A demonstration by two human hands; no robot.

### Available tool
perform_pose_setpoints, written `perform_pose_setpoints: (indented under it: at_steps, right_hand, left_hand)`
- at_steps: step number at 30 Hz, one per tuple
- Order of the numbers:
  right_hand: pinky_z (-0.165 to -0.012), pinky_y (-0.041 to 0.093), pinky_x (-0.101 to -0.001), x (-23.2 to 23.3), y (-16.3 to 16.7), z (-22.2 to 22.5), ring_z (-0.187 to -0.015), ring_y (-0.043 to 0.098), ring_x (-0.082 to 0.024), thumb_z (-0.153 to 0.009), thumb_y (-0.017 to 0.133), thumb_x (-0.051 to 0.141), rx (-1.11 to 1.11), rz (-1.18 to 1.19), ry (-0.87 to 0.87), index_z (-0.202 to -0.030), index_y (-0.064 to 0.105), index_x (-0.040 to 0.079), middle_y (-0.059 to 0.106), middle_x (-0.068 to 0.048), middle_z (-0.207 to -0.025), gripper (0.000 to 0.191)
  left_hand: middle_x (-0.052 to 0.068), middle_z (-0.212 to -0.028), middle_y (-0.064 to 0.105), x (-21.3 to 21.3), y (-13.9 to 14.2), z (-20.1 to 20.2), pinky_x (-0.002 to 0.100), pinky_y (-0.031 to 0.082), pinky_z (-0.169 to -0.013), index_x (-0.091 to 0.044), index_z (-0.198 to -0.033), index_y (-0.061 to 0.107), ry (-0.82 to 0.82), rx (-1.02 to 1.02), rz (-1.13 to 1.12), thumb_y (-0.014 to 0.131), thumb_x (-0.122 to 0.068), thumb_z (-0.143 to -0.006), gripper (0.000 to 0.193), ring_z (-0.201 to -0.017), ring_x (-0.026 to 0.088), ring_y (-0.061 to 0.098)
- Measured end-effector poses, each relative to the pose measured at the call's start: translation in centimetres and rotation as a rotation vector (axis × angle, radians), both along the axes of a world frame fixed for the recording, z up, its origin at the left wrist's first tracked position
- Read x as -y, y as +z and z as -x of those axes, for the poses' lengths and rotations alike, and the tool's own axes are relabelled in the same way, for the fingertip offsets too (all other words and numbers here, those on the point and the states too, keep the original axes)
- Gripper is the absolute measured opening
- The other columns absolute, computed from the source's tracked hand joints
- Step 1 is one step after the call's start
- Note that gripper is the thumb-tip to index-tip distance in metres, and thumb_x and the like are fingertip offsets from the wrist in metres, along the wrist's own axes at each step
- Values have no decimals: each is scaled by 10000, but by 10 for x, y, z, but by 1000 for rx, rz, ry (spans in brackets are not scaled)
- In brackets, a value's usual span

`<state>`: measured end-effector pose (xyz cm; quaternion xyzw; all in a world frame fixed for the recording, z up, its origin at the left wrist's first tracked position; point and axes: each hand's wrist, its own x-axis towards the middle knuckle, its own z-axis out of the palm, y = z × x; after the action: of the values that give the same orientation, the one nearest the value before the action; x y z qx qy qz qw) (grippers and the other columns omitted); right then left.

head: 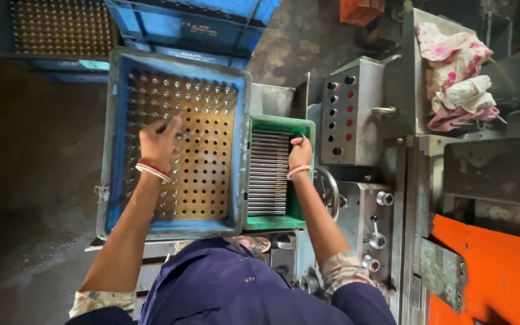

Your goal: The person repeatedly picks up metal rods from a green tray, inserts them into a metal forming machine, and pulls a lever to process them. The finished pieces are then placed into a blue crate with a perforated metal insert.

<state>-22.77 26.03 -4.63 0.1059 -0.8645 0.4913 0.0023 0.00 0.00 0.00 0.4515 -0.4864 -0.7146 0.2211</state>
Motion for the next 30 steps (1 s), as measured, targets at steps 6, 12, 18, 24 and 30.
perform_pose_setpoints:
  at_steps: [6,12,18,24,30]
  right_hand:
    - [-808,524,-400,20,15,-2,-858,681,-298,-882,472,-36,44,-250,112,-903,671,40,716,-149,-880,214]
    - [-705,478,-334,-11,24,-23,-760,632,-190,-957,490,-26,62,-4,101,-938,651,27,691,-83,-835,170]
    - [-510,389,-202,-56,32,-48,-598,529,-39,-888,578,-45,345,316,45,-912,674,21,647,12,-767,120]
    - [-583,401,-210,-97,44,-56,-653,528,-37,-896,752,52,450,345,77,-1004,731,19,653,46,-798,114]
    - [-766,531,-216,-111,58,-91,-829,643,-33,-898,726,128,396,229,359,-1097,737,24,742,37,-930,224]
  left_hand:
    - [214,-836,740,9,2,15,450,531,-689,-58,-921,805,-472,426,746,707,-411,-943,367,-738,365,692]
    - [249,-1028,737,15,-6,71,512,584,-793,-52,-1007,754,-766,855,971,588,-192,-975,220,-967,425,723]
    - [203,-1092,749,12,-14,109,490,603,-825,-69,-1053,782,-843,934,1118,574,-130,-979,229,-1037,376,735]
    - [246,-902,764,2,15,94,486,595,-726,-16,-931,789,-901,913,1266,539,-266,-1081,384,-813,341,758]
    - [137,-810,735,-52,63,36,446,567,-710,-174,-963,850,-847,332,1053,645,-519,-946,401,-686,308,699]
